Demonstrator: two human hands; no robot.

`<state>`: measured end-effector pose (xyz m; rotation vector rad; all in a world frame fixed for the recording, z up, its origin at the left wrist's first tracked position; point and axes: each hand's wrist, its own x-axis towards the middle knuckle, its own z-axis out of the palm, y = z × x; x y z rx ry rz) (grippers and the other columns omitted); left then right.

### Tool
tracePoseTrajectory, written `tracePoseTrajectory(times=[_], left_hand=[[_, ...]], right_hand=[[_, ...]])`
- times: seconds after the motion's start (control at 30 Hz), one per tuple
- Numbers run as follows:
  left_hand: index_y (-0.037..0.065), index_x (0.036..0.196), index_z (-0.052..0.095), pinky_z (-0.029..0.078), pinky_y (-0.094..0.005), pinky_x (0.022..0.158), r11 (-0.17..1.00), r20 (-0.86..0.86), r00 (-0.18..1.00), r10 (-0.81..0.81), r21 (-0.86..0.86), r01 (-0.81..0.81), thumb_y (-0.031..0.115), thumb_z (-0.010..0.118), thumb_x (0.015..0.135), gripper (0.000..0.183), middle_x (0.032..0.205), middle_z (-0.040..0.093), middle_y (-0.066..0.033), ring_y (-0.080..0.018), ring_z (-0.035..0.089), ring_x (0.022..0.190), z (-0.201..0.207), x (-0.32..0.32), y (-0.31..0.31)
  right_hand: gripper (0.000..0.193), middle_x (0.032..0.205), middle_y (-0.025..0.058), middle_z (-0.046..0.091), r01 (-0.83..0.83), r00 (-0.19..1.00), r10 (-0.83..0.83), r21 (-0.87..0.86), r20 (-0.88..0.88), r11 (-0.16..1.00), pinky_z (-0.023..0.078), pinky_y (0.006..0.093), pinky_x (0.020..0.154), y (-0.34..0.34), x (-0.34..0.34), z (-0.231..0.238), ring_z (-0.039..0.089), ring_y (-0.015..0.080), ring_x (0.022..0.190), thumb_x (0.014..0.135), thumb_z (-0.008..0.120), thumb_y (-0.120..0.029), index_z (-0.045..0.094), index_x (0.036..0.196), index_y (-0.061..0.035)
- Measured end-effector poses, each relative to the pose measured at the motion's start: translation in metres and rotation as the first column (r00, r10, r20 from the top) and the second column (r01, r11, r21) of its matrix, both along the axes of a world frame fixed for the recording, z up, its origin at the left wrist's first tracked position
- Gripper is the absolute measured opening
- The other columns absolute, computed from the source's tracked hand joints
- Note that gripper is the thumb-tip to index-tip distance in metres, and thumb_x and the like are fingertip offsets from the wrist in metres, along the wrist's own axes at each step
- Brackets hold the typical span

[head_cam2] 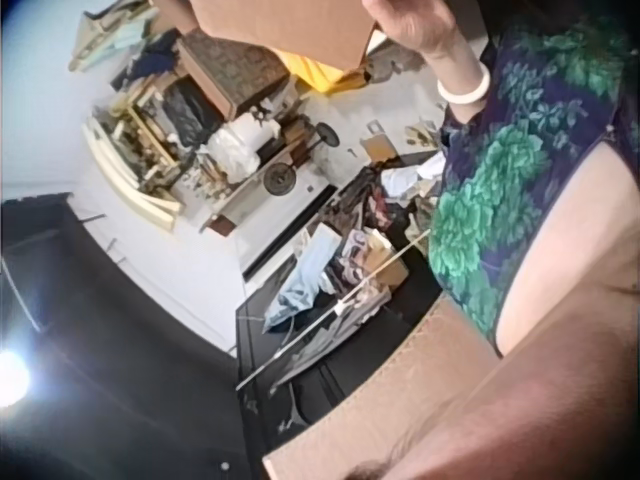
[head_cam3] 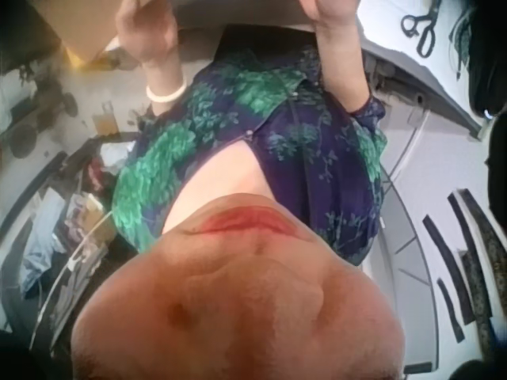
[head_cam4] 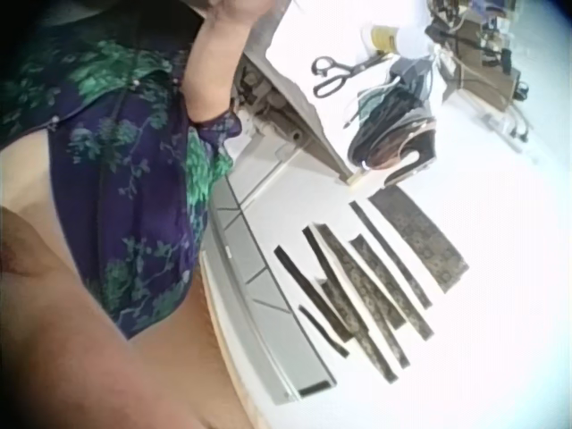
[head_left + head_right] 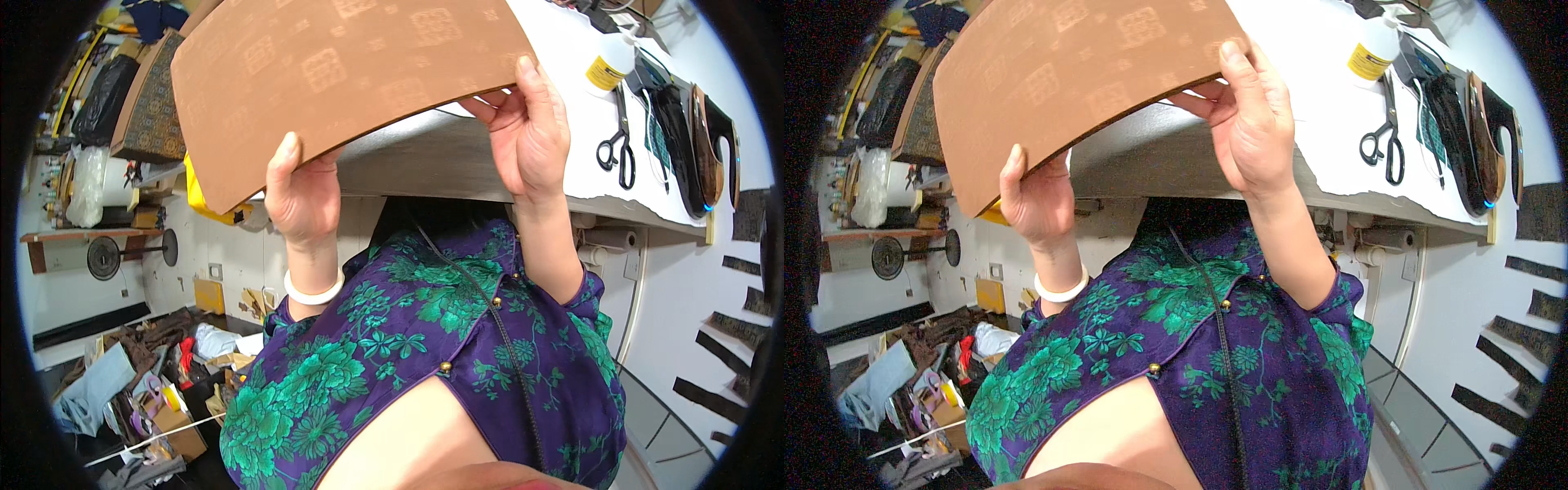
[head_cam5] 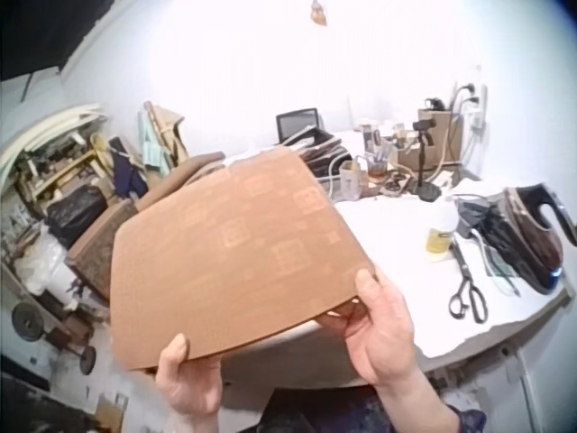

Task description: The person applies adhesive to the edges of a rectangular board, aligns and presses a brown patterned cover onto it, and uses an iron to heat and secure the edges. The person repeatedly inspects the edges and corners of the finished cover.

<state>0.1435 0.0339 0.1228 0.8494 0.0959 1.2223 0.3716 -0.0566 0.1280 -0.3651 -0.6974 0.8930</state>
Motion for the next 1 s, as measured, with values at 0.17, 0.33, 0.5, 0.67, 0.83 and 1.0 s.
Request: tracePoseTrajectory(times=[0.17,0.33,0.5,0.67,0.83,1.0], left_hand=[[0.001,0.139,0.047,0.053,-0.0476,0.100,0.996,-0.109,0.994,-0.015,0.090,0.025,0.014,0.051,0.097,0.045,0.134,0.059,-0.0145,-0.0270,0.061,0.120,-0.004,-0.001,0.003],[0.010,0.152,0.033,0.034,-0.0553,0.113,0.987,-0.177,0.976,-0.128,0.077,0.143,0.028,0.058,0.095,0.065,0.151,0.043,-0.0097,-0.0298,0.043,0.138,-0.025,-0.007,0.006],[0.011,0.155,0.027,0.025,-0.0517,0.118,0.978,0.064,0.997,0.042,-0.207,-0.028,0.044,0.062,0.088,0.083,0.155,0.036,-0.0105,-0.0315,0.032,0.144,-0.036,-0.036,0.031],[0.002,0.145,0.036,0.032,-0.0436,0.116,0.780,-0.302,0.724,0.620,0.336,-0.528,0.021,0.048,0.102,0.049,0.146,0.042,-0.0190,-0.0290,0.040,0.138,-0.022,-0.047,0.074],[0.000,0.148,0.038,0.028,-0.0376,0.117,0.671,-0.286,0.715,0.638,0.663,-0.333,0.031,0.030,0.108,0.050,0.148,0.044,-0.0159,-0.0262,0.041,0.139,0.040,-0.004,0.086],[-0.003,0.124,0.058,0.046,-0.0241,0.090,0.843,-0.170,0.877,0.450,0.404,-0.355,0.043,0.025,0.110,0.058,0.109,0.066,-0.0055,-0.0111,0.059,0.101,0.063,0.030,0.042]], right_hand=[[0.035,0.118,0.0183,0.066,0.071,0.995,-0.066,-0.062,0.081,0.996,0.060,0.0434,0.090,-0.004,0.001,-0.004,0.070,0.0268,0.104,0.107,0.042,-0.017,0.048,0.135,0.0026],[0.039,0.119,0.0175,0.066,0.154,0.981,-0.157,0.034,0.115,0.988,0.059,0.0419,0.091,0.000,0.005,0.010,0.069,0.0256,0.104,0.105,0.046,-0.015,0.044,0.138,0.0060],[0.041,0.107,0.0124,0.069,0.318,0.939,-0.316,0.007,0.134,0.948,0.061,0.0344,0.077,0.010,0.036,0.057,0.071,0.0181,0.090,0.104,0.052,-0.017,0.044,0.138,0.0039],[0.032,0.112,0.0062,0.067,0.472,0.876,-0.480,0.121,0.050,0.873,0.047,0.0252,0.091,0.058,0.068,0.092,0.060,0.0106,0.097,0.105,0.052,-0.023,0.059,0.125,0.0012],[0.032,0.111,0.0073,0.068,0.433,0.763,-0.497,0.243,0.414,0.868,0.045,0.0223,0.092,0.077,0.066,0.094,0.059,0.0094,0.100,0.103,0.057,-0.020,0.060,0.124,0.0040],[0.036,0.113,0.0108,0.067,0.393,0.808,-0.446,0.211,0.385,0.895,0.047,0.0293,0.096,0.065,0.055,0.080,0.062,0.0165,0.103,0.103,0.057,-0.024,0.059,0.124,0.0045]])
